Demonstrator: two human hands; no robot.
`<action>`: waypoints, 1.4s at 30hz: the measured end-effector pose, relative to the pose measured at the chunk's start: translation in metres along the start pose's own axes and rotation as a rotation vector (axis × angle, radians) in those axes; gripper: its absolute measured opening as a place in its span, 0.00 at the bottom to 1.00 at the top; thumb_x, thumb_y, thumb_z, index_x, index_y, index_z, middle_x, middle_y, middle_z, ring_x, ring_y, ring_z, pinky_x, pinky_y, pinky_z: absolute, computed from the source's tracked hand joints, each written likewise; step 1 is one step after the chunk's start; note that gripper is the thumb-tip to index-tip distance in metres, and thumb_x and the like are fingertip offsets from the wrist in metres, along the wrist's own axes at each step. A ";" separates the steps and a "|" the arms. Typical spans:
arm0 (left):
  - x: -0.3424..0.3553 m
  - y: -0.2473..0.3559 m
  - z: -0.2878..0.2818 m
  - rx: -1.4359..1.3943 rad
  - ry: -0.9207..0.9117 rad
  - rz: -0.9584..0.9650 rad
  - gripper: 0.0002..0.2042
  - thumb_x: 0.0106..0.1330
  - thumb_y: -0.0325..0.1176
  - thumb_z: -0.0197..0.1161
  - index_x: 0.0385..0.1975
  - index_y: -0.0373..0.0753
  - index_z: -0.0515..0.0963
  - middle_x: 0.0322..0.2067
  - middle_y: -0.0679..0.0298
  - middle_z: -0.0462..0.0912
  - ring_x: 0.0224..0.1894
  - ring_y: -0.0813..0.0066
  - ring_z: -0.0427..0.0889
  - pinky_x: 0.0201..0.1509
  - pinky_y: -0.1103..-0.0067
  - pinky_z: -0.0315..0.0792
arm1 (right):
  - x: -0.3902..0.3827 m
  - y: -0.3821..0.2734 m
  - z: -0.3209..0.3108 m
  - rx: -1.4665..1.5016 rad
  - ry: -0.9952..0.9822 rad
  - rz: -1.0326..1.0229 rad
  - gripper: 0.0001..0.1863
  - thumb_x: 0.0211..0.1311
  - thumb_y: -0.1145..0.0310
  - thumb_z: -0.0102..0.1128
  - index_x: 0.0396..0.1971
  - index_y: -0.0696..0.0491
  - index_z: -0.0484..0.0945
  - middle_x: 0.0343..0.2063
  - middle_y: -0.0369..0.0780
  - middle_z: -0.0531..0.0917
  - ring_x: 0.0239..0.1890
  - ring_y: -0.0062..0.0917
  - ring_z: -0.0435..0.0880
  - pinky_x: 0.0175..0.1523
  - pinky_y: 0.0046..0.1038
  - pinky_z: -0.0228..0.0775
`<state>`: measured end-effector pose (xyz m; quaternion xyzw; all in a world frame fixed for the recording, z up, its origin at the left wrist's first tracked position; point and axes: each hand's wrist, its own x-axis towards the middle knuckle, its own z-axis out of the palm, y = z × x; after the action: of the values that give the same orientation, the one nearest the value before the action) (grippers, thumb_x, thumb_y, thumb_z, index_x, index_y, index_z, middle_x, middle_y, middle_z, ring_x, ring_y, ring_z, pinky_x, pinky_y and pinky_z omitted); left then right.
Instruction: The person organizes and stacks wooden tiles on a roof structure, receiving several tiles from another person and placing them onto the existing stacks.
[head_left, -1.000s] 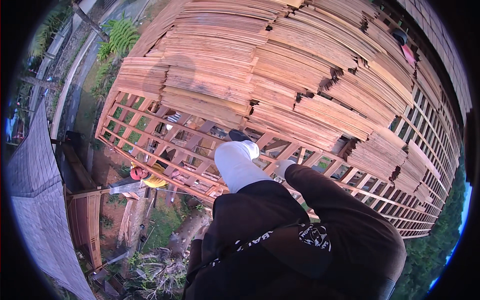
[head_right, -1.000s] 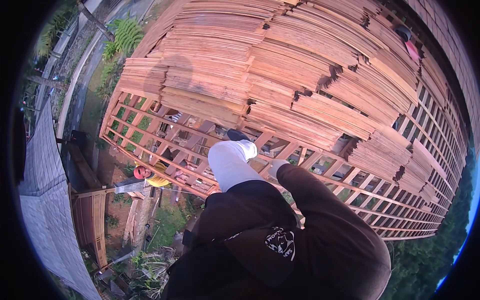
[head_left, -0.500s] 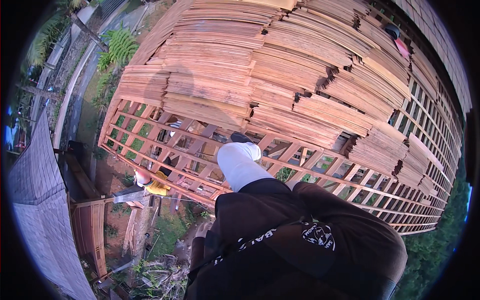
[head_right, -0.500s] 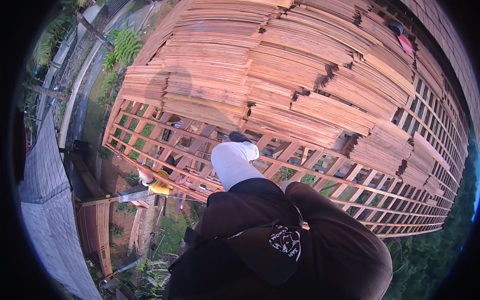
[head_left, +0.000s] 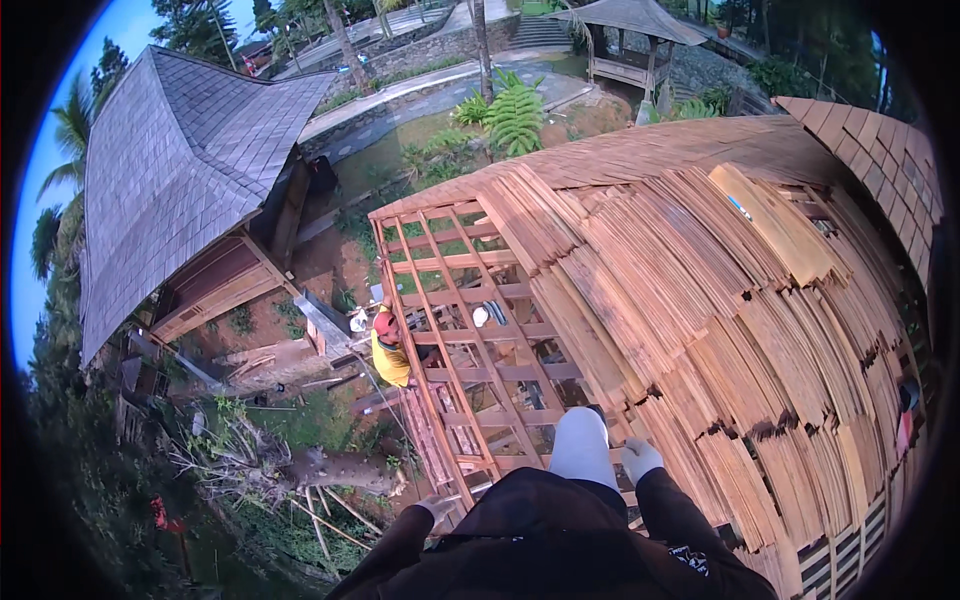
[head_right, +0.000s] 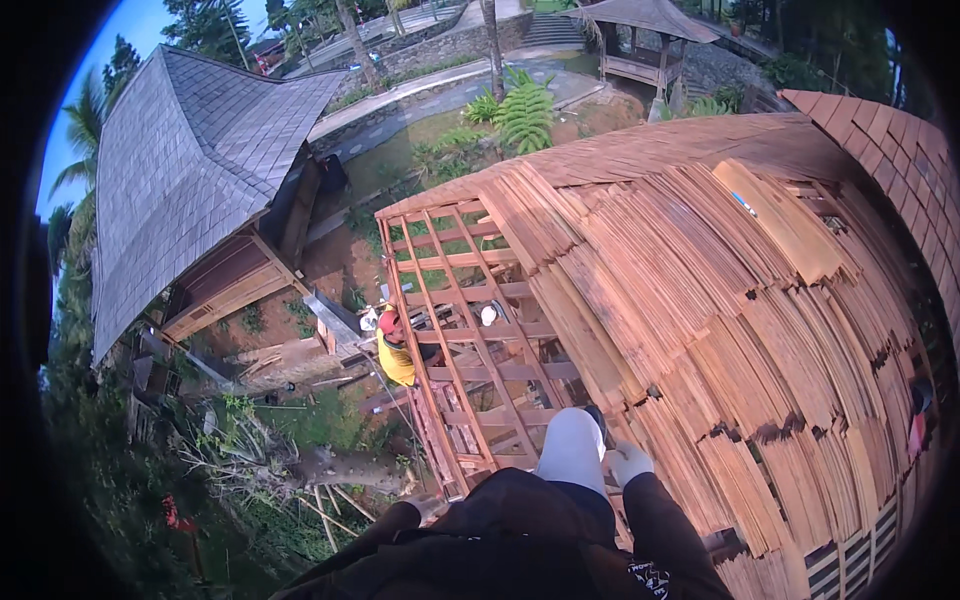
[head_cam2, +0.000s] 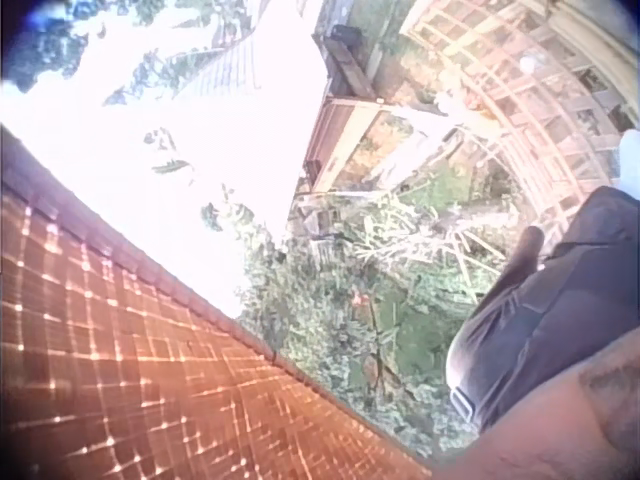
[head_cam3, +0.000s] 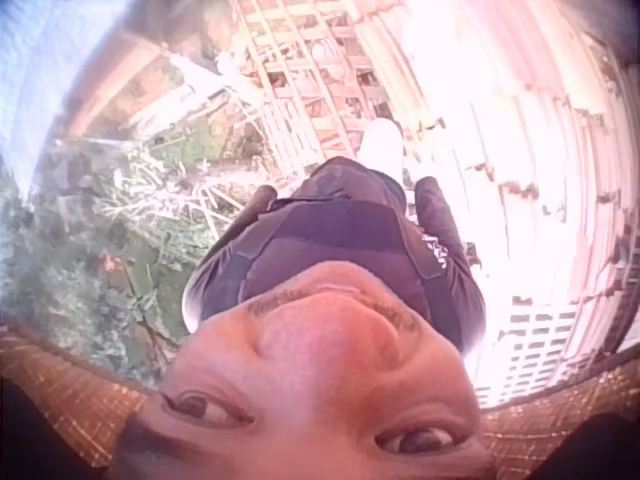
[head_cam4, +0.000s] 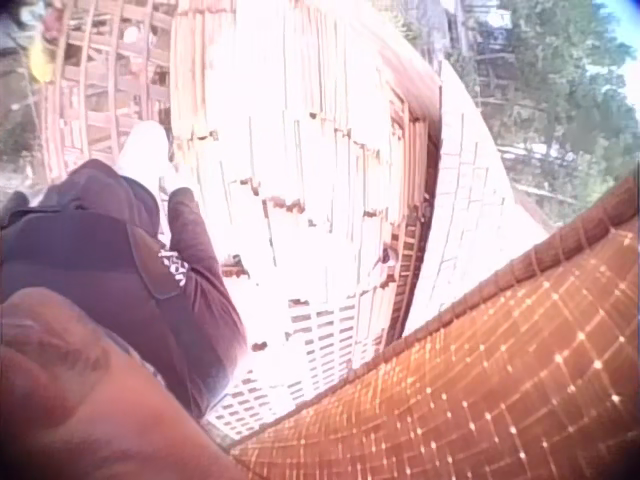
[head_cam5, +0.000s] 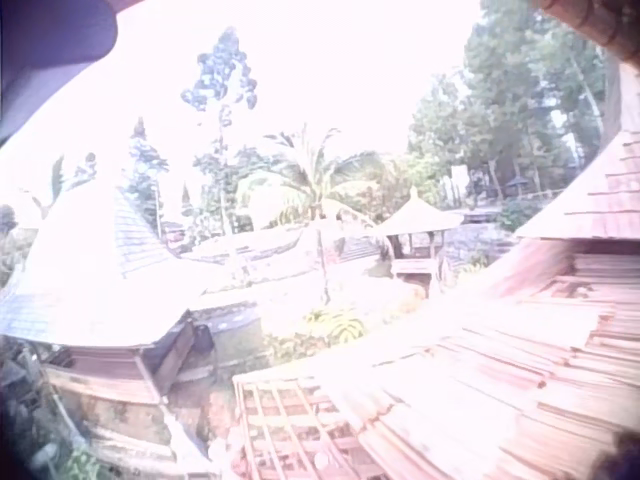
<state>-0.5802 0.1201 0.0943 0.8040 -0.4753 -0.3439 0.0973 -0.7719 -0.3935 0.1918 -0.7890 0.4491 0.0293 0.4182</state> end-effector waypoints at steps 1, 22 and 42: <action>-0.006 -0.004 0.011 -0.058 -0.038 -0.075 0.18 0.72 0.41 0.51 0.58 0.46 0.75 0.55 0.52 0.77 0.58 0.53 0.77 0.62 0.67 0.71 | 0.009 -0.008 0.001 0.001 -0.011 -0.030 0.27 0.58 0.59 0.63 0.56 0.58 0.78 0.49 0.49 0.84 0.54 0.35 0.83 0.61 0.29 0.71; -0.041 0.018 -0.068 -0.704 0.011 -0.786 0.30 0.67 0.48 0.61 0.62 0.32 0.68 0.59 0.48 0.74 0.61 0.62 0.74 0.63 0.73 0.69 | 0.078 0.098 -0.019 -0.594 -0.120 0.392 0.22 0.57 0.58 0.61 0.49 0.53 0.82 0.49 0.48 0.84 0.53 0.40 0.83 0.56 0.41 0.75; -0.039 0.055 -0.098 -0.771 -0.080 -0.877 0.42 0.64 0.52 0.67 0.70 0.30 0.58 0.63 0.50 0.73 0.64 0.63 0.73 0.64 0.75 0.68 | 0.142 0.137 0.004 -0.795 -0.456 0.420 0.26 0.62 0.44 0.59 0.55 0.42 0.82 0.55 0.33 0.83 0.59 0.27 0.81 0.56 0.32 0.75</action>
<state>-0.5675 0.1066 0.2119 0.8185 0.0578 -0.5304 0.2132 -0.7860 -0.5220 0.0425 -0.7534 0.4496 0.4531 0.1576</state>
